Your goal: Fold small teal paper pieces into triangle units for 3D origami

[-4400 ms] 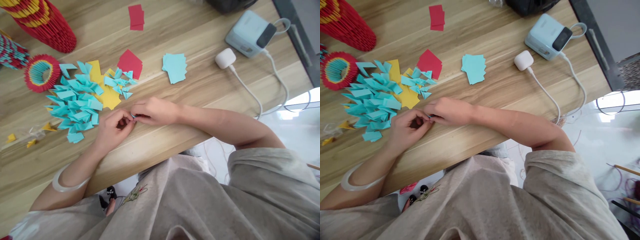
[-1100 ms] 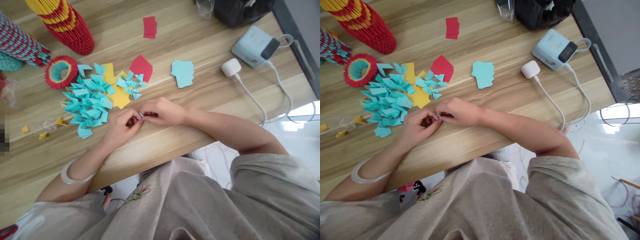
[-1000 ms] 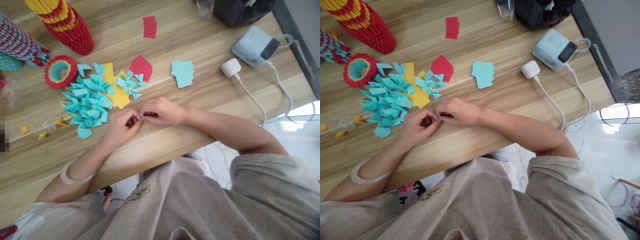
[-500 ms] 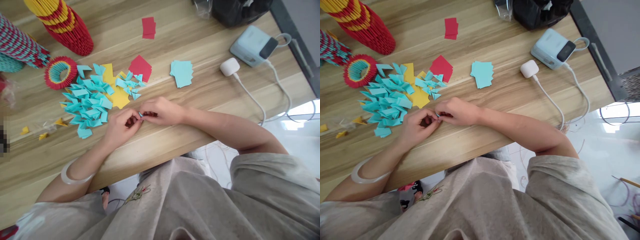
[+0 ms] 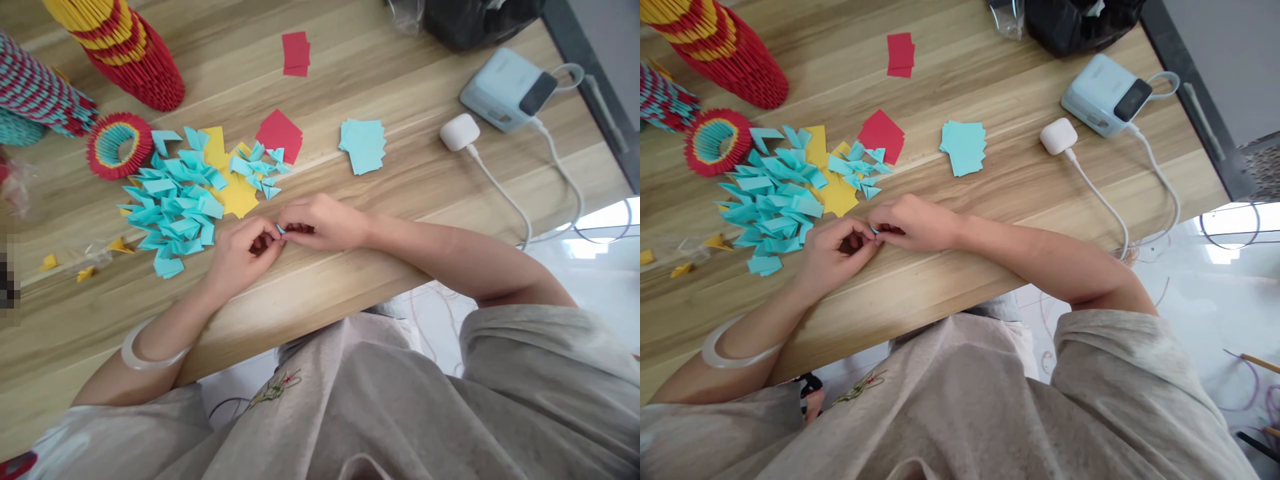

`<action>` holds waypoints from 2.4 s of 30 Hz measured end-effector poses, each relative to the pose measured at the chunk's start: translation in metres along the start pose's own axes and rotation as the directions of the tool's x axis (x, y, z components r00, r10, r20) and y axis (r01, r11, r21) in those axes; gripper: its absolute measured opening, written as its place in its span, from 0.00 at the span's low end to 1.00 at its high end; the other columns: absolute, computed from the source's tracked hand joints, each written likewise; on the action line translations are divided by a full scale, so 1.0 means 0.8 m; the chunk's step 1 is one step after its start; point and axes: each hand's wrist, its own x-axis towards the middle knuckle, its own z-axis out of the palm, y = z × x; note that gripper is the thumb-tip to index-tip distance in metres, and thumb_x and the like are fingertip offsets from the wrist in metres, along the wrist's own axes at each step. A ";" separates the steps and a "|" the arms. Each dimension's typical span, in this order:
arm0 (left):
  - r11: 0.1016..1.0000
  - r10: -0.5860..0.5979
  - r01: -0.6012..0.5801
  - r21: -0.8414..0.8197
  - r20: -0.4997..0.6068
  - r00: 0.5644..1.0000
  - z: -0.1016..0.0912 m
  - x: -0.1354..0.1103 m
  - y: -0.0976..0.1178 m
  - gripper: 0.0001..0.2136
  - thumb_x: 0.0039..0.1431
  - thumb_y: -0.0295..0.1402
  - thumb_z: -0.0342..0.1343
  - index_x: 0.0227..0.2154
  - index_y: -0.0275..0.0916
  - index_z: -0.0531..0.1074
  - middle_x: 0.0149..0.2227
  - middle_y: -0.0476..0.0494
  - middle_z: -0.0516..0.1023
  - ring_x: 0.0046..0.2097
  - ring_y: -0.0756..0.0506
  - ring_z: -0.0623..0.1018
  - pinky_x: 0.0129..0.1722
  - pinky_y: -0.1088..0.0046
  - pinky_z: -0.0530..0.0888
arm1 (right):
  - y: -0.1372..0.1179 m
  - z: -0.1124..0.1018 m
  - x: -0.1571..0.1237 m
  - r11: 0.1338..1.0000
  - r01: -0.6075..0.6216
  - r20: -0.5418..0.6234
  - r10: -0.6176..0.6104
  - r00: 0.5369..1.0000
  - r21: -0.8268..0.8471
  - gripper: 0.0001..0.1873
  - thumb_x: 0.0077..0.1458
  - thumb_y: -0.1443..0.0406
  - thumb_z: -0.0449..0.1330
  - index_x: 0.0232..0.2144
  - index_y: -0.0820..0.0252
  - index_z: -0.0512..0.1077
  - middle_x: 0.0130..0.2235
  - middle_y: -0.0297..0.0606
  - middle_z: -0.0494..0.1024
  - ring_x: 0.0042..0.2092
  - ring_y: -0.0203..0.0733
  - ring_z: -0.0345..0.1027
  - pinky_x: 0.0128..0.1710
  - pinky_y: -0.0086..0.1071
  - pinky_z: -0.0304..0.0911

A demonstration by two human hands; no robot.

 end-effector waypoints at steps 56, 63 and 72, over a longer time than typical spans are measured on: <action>0.999 0.047 -0.047 -0.004 -0.011 0.999 0.001 0.000 -0.001 0.03 0.57 0.28 0.57 0.29 0.39 0.70 0.24 0.55 0.72 0.24 0.55 0.67 0.24 0.78 0.63 | 0.002 0.000 -0.001 0.999 0.004 0.016 -0.003 1.000 -0.035 0.07 0.63 0.68 0.51 0.37 0.66 0.68 0.33 0.35 0.70 0.34 0.30 0.59 0.37 0.24 0.54; 1.000 0.011 -0.011 0.005 -0.005 1.000 0.001 0.000 0.000 0.03 0.57 0.30 0.57 0.29 0.39 0.70 0.24 0.53 0.72 0.24 0.54 0.67 0.24 0.78 0.63 | 0.002 0.000 -0.001 0.999 0.007 0.018 -0.006 1.000 -0.051 0.07 0.63 0.68 0.52 0.36 0.66 0.68 0.33 0.35 0.70 0.35 0.30 0.60 0.37 0.24 0.54; 1.000 0.015 -0.015 0.000 -0.010 1.000 0.002 -0.001 0.000 0.03 0.57 0.29 0.58 0.29 0.39 0.70 0.24 0.54 0.72 0.24 0.55 0.67 0.24 0.78 0.63 | 0.001 0.001 -0.001 0.995 0.021 0.025 -0.019 1.000 -0.093 0.09 0.65 0.66 0.49 0.37 0.66 0.66 0.33 0.35 0.69 0.35 0.29 0.59 0.39 0.25 0.55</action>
